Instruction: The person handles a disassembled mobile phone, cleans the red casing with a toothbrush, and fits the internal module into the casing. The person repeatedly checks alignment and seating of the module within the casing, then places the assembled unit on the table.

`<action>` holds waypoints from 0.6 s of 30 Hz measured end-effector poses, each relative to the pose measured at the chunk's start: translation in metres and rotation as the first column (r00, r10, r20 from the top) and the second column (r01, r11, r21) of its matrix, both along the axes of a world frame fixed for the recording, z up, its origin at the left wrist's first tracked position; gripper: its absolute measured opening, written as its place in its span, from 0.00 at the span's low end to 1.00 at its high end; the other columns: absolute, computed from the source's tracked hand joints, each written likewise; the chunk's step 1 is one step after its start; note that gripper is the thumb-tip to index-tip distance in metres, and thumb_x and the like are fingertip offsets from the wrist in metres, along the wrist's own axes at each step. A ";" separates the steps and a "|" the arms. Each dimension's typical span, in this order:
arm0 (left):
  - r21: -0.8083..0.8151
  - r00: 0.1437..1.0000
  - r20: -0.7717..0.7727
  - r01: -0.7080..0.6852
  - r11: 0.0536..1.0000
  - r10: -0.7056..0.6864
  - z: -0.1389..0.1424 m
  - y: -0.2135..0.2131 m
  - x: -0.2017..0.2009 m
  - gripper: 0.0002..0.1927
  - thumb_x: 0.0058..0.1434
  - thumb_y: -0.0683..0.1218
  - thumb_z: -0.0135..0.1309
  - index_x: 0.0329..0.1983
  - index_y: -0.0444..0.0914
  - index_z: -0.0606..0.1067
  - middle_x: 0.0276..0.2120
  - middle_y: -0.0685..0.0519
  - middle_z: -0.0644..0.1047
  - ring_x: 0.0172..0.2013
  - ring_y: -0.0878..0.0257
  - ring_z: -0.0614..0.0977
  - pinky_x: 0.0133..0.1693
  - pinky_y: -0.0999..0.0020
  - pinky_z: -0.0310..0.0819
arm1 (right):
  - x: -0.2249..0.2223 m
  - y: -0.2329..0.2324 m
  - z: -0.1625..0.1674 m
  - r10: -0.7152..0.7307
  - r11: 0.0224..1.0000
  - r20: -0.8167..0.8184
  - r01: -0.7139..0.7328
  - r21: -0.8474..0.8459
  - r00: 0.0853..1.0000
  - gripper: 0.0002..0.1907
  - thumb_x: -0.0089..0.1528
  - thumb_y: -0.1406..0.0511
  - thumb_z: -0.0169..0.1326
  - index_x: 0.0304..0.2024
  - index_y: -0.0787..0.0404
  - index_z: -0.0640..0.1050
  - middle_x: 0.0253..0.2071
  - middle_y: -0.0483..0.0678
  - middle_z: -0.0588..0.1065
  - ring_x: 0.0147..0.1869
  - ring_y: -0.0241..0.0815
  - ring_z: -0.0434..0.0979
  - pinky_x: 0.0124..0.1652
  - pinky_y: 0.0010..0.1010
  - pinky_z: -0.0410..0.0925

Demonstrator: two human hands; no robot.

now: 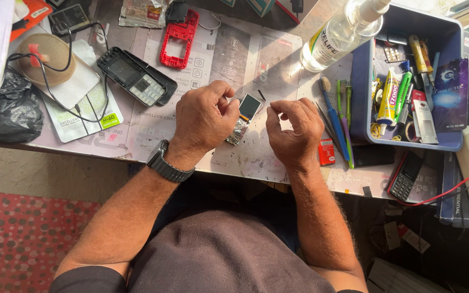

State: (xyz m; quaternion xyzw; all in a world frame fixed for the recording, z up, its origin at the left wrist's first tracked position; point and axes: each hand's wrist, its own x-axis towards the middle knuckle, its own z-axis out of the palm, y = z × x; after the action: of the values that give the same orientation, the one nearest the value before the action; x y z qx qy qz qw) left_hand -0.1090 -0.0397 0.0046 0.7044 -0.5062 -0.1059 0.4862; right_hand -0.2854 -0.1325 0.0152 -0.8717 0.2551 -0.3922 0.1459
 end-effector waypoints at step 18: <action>-0.265 0.995 -0.050 0.072 0.962 -0.088 0.013 0.004 0.000 0.07 0.62 0.37 0.59 0.42 0.36 0.76 0.25 0.54 0.78 0.23 0.67 0.80 0.25 0.72 0.73 | 0.001 0.001 0.001 -0.003 1.000 0.079 0.004 -0.016 0.997 0.10 0.57 0.78 0.65 0.37 0.63 0.79 0.34 0.47 0.79 0.34 0.41 0.77 0.36 0.29 0.71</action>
State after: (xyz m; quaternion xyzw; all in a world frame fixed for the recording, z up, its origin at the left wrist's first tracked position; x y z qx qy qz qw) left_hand -0.1087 -0.0356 0.0173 0.6091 -0.5286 -0.0789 0.5859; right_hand -0.2843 -0.1317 0.0166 -0.8561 0.2476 -0.4287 0.1482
